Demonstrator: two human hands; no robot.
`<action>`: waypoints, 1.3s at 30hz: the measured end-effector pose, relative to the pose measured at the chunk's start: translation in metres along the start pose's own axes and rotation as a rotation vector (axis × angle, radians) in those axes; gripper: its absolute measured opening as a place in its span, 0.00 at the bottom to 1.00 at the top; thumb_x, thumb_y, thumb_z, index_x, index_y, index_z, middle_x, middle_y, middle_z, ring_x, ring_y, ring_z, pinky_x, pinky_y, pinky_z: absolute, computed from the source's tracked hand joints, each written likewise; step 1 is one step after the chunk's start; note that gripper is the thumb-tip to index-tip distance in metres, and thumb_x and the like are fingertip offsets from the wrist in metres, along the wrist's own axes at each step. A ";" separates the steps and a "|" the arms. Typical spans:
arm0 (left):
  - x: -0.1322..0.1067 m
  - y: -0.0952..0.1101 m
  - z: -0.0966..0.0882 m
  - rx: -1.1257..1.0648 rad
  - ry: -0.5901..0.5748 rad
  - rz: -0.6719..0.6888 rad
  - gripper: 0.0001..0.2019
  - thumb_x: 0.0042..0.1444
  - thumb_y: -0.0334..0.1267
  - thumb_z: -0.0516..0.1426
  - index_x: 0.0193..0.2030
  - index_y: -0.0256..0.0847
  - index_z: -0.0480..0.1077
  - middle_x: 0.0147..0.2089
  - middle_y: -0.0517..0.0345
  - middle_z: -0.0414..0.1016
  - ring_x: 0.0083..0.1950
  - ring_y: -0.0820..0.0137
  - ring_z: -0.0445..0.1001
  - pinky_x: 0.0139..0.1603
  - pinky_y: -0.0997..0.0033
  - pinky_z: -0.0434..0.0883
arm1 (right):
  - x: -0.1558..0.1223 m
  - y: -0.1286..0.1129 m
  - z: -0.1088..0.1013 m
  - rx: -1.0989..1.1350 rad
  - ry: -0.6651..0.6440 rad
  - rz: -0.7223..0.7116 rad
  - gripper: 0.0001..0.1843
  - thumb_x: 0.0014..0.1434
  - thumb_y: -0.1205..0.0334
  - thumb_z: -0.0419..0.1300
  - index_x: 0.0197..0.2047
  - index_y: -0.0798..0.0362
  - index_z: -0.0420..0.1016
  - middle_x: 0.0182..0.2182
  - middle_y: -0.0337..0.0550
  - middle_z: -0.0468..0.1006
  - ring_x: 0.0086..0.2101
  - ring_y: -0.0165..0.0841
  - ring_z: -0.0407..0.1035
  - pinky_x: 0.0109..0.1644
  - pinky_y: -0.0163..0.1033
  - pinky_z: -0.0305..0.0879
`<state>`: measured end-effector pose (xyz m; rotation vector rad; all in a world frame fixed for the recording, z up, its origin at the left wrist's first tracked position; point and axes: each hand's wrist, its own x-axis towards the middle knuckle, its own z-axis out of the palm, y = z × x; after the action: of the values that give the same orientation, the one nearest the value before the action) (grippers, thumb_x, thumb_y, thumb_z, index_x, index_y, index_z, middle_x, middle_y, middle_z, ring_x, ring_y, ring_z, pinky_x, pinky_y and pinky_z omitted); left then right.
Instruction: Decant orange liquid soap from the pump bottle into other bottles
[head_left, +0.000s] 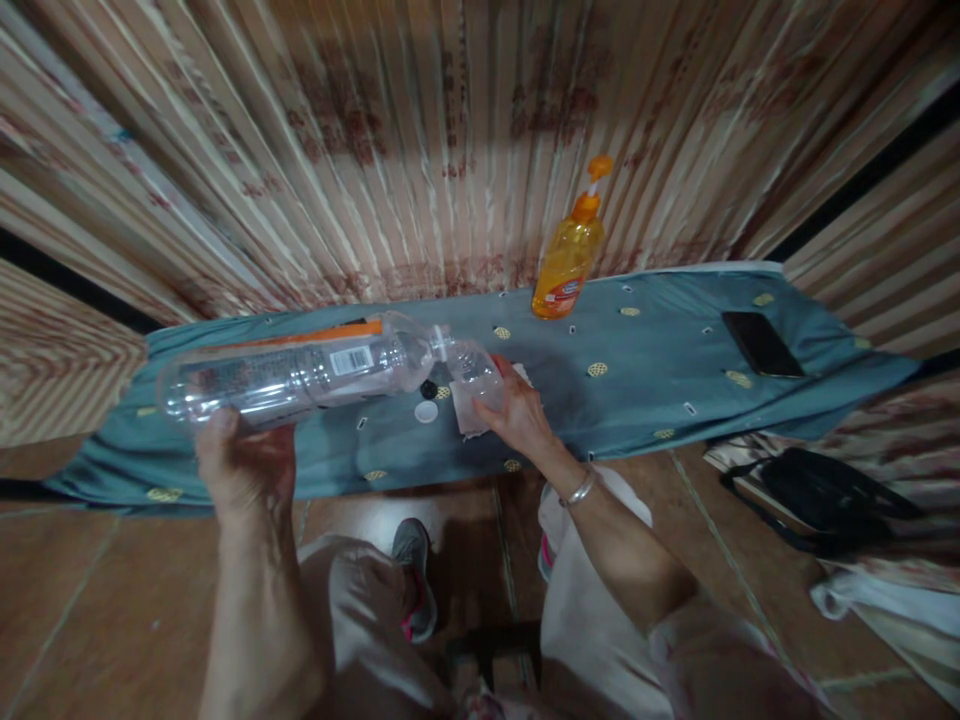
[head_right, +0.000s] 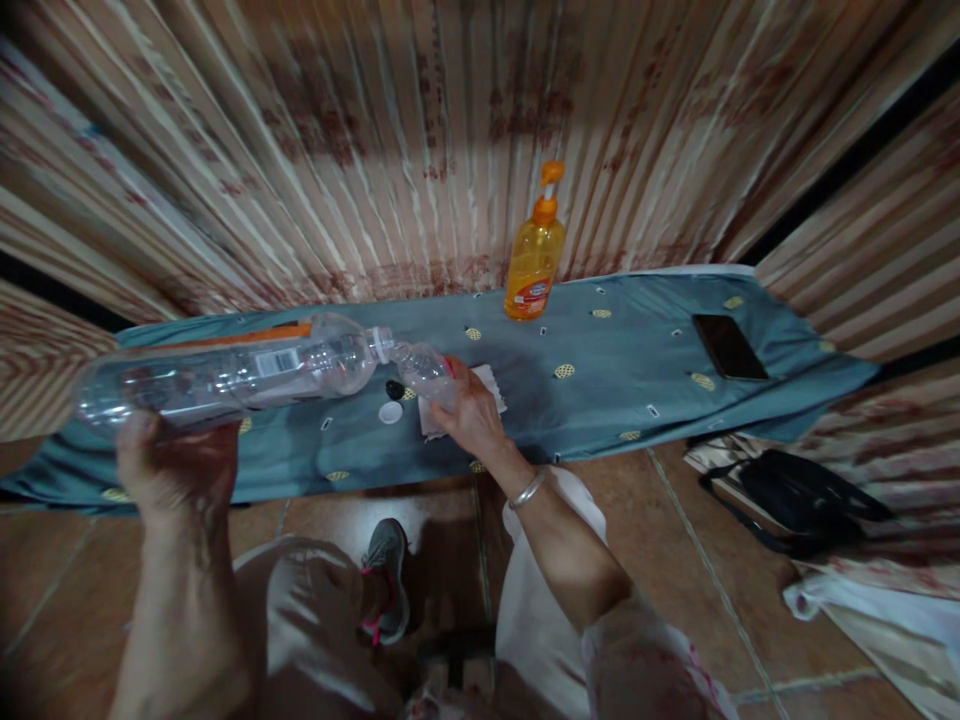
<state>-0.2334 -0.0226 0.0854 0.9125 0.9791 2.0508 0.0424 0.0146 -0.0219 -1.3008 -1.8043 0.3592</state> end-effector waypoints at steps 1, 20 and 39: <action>0.000 0.000 0.000 -0.001 -0.004 -0.002 0.18 0.34 0.42 0.68 0.36 0.48 0.74 0.40 0.64 0.78 0.56 0.62 0.74 0.54 0.64 0.73 | 0.000 0.000 0.000 0.000 -0.001 0.000 0.38 0.54 0.62 0.65 0.67 0.58 0.60 0.57 0.58 0.77 0.55 0.49 0.74 0.57 0.52 0.73; -0.001 0.001 -0.002 0.023 0.004 -0.005 0.21 0.34 0.42 0.68 0.40 0.50 0.74 0.41 0.64 0.78 0.56 0.60 0.75 0.57 0.59 0.72 | 0.000 0.000 0.000 0.002 0.010 -0.015 0.37 0.55 0.61 0.64 0.66 0.56 0.61 0.56 0.56 0.78 0.54 0.47 0.74 0.57 0.51 0.74; 0.000 0.002 -0.003 0.037 -0.007 -0.008 0.21 0.35 0.42 0.67 0.41 0.51 0.75 0.42 0.64 0.79 0.57 0.60 0.74 0.56 0.60 0.73 | -0.001 0.002 0.001 -0.007 0.005 -0.024 0.38 0.55 0.61 0.64 0.67 0.55 0.60 0.57 0.56 0.77 0.55 0.48 0.73 0.58 0.52 0.73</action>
<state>-0.2368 -0.0243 0.0852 0.9336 1.0181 2.0277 0.0431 0.0149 -0.0246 -1.2821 -1.8167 0.3361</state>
